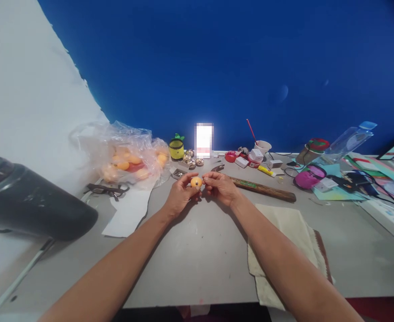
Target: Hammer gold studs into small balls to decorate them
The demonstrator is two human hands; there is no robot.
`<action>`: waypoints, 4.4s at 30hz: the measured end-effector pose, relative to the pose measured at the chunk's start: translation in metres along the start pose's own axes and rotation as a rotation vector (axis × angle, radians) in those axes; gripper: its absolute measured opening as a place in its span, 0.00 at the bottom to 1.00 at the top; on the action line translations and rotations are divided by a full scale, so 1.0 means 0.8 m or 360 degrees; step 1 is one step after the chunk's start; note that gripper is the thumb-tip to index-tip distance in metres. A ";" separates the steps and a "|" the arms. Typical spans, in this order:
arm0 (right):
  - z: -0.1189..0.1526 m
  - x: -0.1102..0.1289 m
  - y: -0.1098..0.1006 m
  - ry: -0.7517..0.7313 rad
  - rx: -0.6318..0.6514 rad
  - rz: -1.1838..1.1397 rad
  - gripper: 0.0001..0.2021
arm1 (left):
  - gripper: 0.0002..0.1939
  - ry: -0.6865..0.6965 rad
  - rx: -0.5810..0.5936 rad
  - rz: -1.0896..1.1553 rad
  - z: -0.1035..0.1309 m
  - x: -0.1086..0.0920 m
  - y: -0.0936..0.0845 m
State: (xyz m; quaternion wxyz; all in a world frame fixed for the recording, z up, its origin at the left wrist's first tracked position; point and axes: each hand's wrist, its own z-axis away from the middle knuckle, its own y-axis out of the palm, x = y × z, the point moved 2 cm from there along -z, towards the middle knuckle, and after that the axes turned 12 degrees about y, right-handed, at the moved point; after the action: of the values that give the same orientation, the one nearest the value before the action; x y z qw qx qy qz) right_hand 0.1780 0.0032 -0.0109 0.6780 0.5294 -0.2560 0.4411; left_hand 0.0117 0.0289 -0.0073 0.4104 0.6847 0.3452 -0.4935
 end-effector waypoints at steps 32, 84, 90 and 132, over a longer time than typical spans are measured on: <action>0.000 0.000 -0.006 0.0171 0.0011 0.0138 0.21 | 0.26 -0.0009 0.0051 0.0075 0.000 0.002 -0.003; 0.005 -0.007 0.007 0.0133 0.0077 0.0203 0.22 | 0.14 0.0424 0.0253 -0.0818 0.007 -0.004 -0.001; 0.007 -0.006 0.011 0.0099 0.0074 0.0233 0.22 | 0.11 0.0484 0.0236 -0.0917 0.006 -0.005 -0.001; 0.002 -0.015 0.021 0.0163 -0.0114 0.0361 0.25 | 0.08 0.0448 0.0102 -0.1228 0.007 0.011 0.004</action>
State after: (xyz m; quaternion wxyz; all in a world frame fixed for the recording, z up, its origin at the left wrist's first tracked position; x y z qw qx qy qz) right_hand 0.1578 -0.0016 -0.0115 0.6544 0.4494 -0.2948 0.5319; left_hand 0.0151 0.0230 -0.0159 0.1226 0.5782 0.6139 -0.5233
